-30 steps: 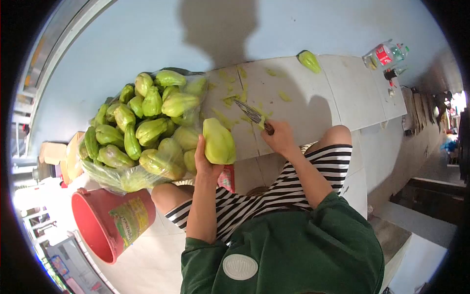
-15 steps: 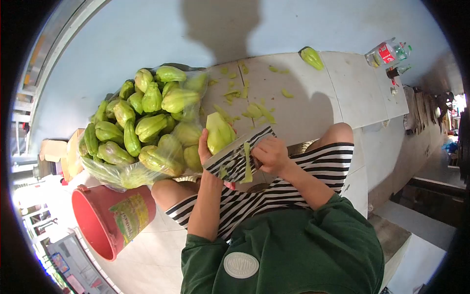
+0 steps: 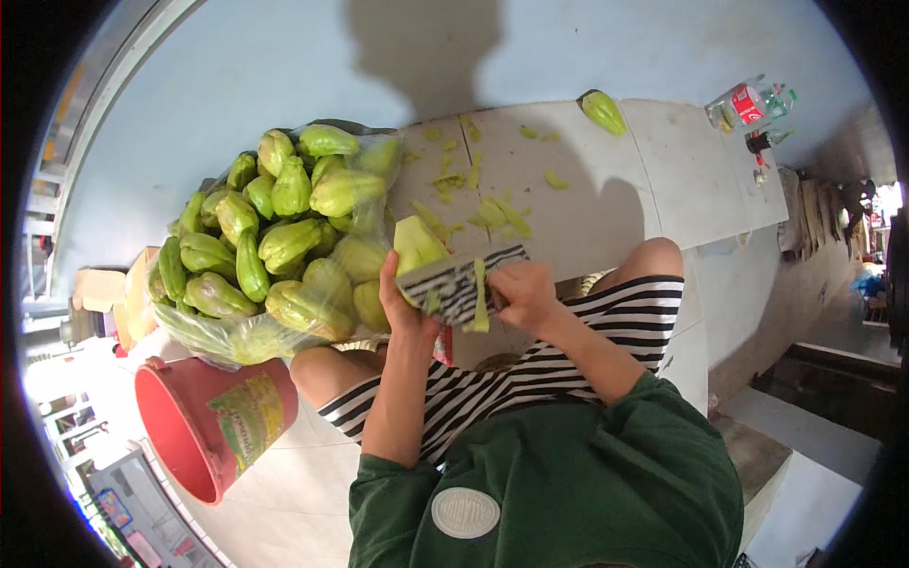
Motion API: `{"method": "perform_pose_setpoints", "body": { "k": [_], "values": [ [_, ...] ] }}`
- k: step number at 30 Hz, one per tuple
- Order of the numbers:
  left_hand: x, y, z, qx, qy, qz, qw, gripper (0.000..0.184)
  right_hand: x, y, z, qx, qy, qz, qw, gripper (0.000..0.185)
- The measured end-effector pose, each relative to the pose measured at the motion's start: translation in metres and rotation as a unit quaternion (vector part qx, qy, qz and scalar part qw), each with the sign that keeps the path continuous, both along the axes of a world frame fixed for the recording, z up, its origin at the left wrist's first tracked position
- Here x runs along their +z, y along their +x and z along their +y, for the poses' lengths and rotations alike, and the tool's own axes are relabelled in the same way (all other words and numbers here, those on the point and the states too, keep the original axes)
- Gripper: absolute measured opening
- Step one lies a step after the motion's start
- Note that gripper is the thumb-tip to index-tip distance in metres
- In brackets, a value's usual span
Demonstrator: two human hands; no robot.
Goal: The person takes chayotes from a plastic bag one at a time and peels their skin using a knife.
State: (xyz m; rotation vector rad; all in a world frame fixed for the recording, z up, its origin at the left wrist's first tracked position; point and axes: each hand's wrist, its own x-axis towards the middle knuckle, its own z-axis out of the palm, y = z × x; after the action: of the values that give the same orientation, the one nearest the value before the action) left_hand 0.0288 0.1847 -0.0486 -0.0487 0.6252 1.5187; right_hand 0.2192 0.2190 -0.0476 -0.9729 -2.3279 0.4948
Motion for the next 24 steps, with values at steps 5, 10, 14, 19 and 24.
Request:
{"method": "perform_pose_setpoints", "body": {
  "k": [5, 10, 14, 19, 24],
  "values": [
    [-0.002, -0.002, -0.002, -0.022, 0.032, -0.038, 0.999, 0.057, 0.009, -0.015, -0.015, 0.067, 0.087, 0.082, 0.991, 0.024],
    [-0.01, -0.003, -0.001, -0.021, 0.048, -0.073, 0.996, 0.056, 0.009, -0.011, -0.013, 0.067, 0.082, 0.023, 0.994, 0.024],
    [-0.008, -0.007, 0.001, 0.043, -0.066, -0.02, 0.997, 0.056, -0.033, 0.004, 0.01, -0.051, -0.033, -0.032, 0.998, 0.027],
    [0.002, -0.007, 0.004, 0.026, -0.005, -0.021, 0.999, 0.057, -0.013, -0.001, 0.006, -0.023, -0.015, 0.008, 1.0, 0.03],
    [-0.004, -0.009, -0.005, -0.01, 0.025, 0.022, 0.999, 0.061, 0.0, -0.008, -0.002, 0.034, -0.006, 0.07, 0.997, 0.033]
  ]
}}
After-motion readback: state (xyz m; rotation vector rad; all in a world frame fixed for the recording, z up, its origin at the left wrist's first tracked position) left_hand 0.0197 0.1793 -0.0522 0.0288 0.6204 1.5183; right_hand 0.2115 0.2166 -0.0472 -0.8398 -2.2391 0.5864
